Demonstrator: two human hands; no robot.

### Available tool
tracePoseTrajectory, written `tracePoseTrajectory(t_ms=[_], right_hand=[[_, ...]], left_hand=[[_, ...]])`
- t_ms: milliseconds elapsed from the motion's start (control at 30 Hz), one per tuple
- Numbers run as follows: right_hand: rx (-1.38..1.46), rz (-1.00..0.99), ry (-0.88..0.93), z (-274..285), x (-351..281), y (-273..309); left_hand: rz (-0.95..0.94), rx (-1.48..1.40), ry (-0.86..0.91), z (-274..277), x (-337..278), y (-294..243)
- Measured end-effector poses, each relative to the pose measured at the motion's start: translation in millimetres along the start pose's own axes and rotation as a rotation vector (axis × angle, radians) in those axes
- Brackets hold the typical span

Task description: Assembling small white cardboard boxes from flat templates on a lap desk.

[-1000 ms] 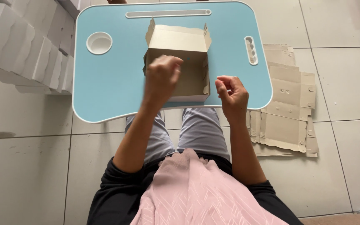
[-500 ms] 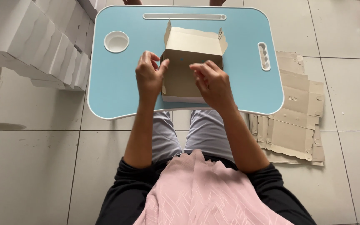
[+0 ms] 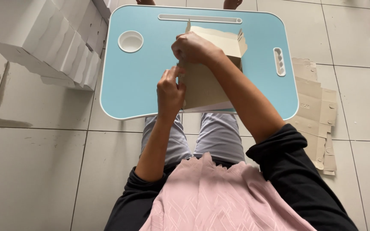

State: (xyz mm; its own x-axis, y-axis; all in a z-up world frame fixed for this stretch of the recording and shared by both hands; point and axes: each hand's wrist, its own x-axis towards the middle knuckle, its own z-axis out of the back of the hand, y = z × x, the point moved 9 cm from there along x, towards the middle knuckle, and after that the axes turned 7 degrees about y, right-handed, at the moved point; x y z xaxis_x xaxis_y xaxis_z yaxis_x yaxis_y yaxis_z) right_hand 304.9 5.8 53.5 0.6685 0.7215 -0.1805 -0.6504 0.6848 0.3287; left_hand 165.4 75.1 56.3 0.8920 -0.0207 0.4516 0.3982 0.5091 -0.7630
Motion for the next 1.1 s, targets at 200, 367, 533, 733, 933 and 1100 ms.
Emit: tracePoseTrajectory(t_ms=[200,367,533,733,933,1100], right_hand=[[0.253,0.008,-0.054,15.5,-16.9,-13.7],[0.27,0.107,-0.152,23.4,-37.4,-1.2],[0.075,0.246,-0.313,30.8,-106.0,58.1],[0.339,-0.053,-0.633,28.2,-152.3,34.7],[0.368,-0.171,-0.484,-18.4,-108.9,3.2],[0.549,-0.25,-0.377,-28.1,-131.3,4.5]], left_hand=[[0.049,-0.055,-0.04,6.6,-21.9,-7.7],[0.161,-0.193,-0.096,4.6,-31.1,-5.1],[0.369,-0.447,-0.136,3.9,-30.8,16.3],[0.307,-0.565,-0.211,-10.6,-34.2,20.0],[0.344,-0.512,-0.207,-18.5,-35.6,27.1],[0.408,-0.613,-0.221,-26.2,-39.1,40.1]])
